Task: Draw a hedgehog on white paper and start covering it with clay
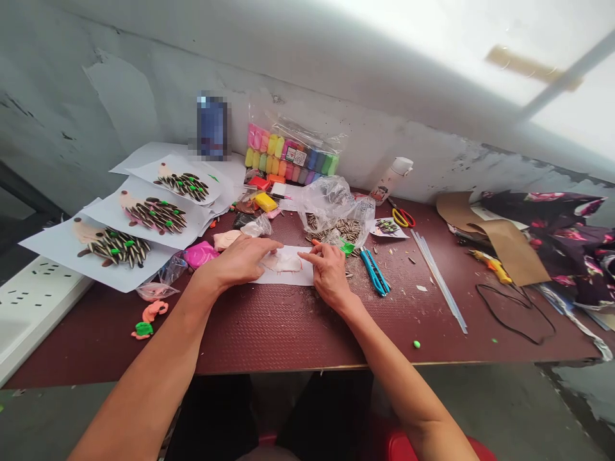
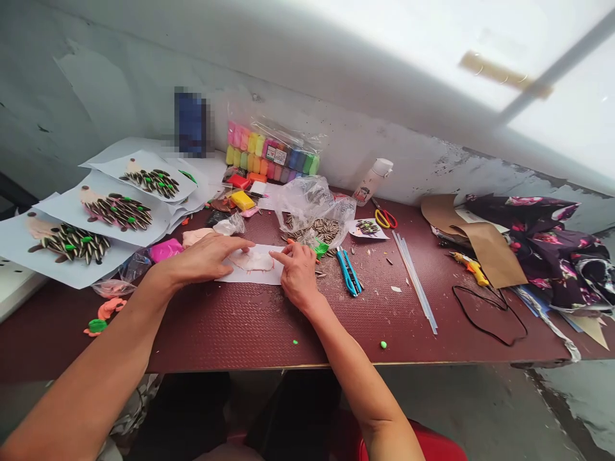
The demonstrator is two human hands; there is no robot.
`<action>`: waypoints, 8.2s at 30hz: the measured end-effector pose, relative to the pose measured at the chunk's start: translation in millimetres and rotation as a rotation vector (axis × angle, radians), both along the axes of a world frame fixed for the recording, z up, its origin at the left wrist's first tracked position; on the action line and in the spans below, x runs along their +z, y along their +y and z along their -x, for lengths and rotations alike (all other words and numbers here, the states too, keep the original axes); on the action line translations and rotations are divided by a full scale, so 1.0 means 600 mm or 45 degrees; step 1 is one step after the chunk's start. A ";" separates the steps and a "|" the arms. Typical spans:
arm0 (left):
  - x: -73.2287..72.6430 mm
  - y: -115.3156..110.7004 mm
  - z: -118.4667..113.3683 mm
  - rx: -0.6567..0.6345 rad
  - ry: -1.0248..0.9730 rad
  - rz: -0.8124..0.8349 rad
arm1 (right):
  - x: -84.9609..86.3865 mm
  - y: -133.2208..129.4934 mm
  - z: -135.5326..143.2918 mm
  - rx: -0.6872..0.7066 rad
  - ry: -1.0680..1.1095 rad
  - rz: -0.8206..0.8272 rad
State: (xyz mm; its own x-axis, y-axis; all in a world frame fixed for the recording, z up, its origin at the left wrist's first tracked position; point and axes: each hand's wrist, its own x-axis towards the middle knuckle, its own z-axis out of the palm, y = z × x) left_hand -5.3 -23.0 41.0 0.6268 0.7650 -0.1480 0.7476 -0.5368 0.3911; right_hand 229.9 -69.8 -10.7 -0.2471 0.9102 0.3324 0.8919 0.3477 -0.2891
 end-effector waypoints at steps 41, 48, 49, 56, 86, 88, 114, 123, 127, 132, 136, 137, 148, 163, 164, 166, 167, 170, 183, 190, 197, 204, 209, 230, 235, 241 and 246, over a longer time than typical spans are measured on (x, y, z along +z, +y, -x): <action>-0.007 0.001 -0.002 0.012 -0.011 -0.016 | 0.001 -0.001 -0.003 0.013 -0.127 0.113; -0.013 0.005 -0.001 0.009 -0.023 -0.046 | 0.016 -0.007 -0.012 0.130 -0.200 0.008; -0.013 0.005 -0.002 0.005 -0.027 -0.050 | 0.021 -0.008 -0.012 0.156 -0.233 -0.017; -0.019 0.004 0.000 0.001 -0.029 -0.079 | 0.036 -0.020 -0.024 0.443 -0.488 -0.150; -0.035 -0.006 -0.045 -0.069 -0.194 -0.133 | 0.018 -0.013 -0.046 0.540 -0.414 -0.104; -0.033 -0.007 -0.044 -0.071 -0.197 -0.115 | 0.017 -0.012 -0.047 0.527 -0.409 -0.085; -0.040 -0.005 -0.044 -0.079 -0.200 -0.118 | 0.010 -0.017 -0.040 0.337 -0.358 -0.030; -0.040 -0.005 -0.044 -0.073 -0.206 -0.113 | 0.010 -0.014 -0.033 0.251 -0.268 -0.007; -0.041 -0.004 -0.044 -0.074 -0.214 -0.107 | 0.012 -0.017 -0.032 0.261 -0.233 -0.037; -0.040 -0.006 -0.044 -0.075 -0.206 -0.108 | 0.012 -0.017 -0.026 0.335 -0.410 -0.057; -0.039 -0.006 -0.045 -0.073 -0.195 -0.087 | 0.012 -0.016 -0.023 0.290 -0.485 -0.090; -0.040 -0.005 -0.045 -0.075 -0.197 -0.086 | 0.012 -0.015 -0.023 0.278 -0.486 -0.094; -0.040 -0.005 -0.046 -0.057 -0.209 -0.090 | 0.007 -0.017 -0.026 0.144 -0.261 -0.013; -0.042 -0.004 -0.048 -0.056 -0.197 -0.096 | -0.002 -0.014 -0.022 0.138 -0.029 0.086; -0.041 -0.005 -0.047 -0.054 -0.196 -0.097 | -0.003 -0.012 -0.024 0.134 0.034 0.086; -0.041 -0.005 -0.047 -0.060 -0.202 -0.107 | -0.003 -0.011 -0.026 0.097 0.099 0.053; -0.042 -0.005 -0.047 -0.064 -0.206 -0.114 | -0.002 -0.012 -0.027 0.080 0.089 0.030; -0.044 -0.005 -0.047 -0.065 -0.209 -0.123 | 0.004 -0.016 -0.022 0.111 -0.076 -0.019; -0.045 -0.004 -0.047 -0.062 -0.205 -0.121 | 0.008 -0.021 -0.015 0.028 -0.210 -0.010; -0.045 -0.004 -0.048 -0.060 -0.210 -0.121 | 0.010 -0.029 -0.011 0.046 -0.227 0.041; -0.042 -0.006 -0.048 -0.066 -0.192 -0.125 | 0.008 -0.024 -0.011 0.029 -0.130 0.088; -0.046 -0.004 -0.047 -0.071 -0.203 -0.142 | 0.016 -0.018 0.001 0.047 -0.204 0.172; -0.046 -0.004 -0.048 -0.067 -0.206 -0.143 | 0.013 -0.018 0.001 0.038 -0.174 0.153; -0.044 -0.005 -0.048 -0.061 -0.211 -0.121 | 0.014 -0.047 0.006 0.051 -0.209 0.111; -0.047 -0.004 -0.048 -0.061 -0.216 -0.138 | 0.016 -0.040 0.003 0.072 -0.169 0.089; -0.041 -0.005 -0.048 -0.063 -0.190 -0.123 | 0.019 -0.017 -0.001 0.001 -0.209 0.149; -0.043 -0.004 -0.047 -0.074 -0.208 -0.130 | 0.014 -0.010 0.005 0.033 -0.243 0.151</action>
State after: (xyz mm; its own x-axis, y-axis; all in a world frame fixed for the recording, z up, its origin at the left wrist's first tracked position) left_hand 23.1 -25.6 15.4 0.6798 0.7325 0.0361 0.6450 -0.6206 0.4459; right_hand 226.8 -75.6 -2.5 -0.3192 0.9327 0.1681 0.9255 0.3449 -0.1562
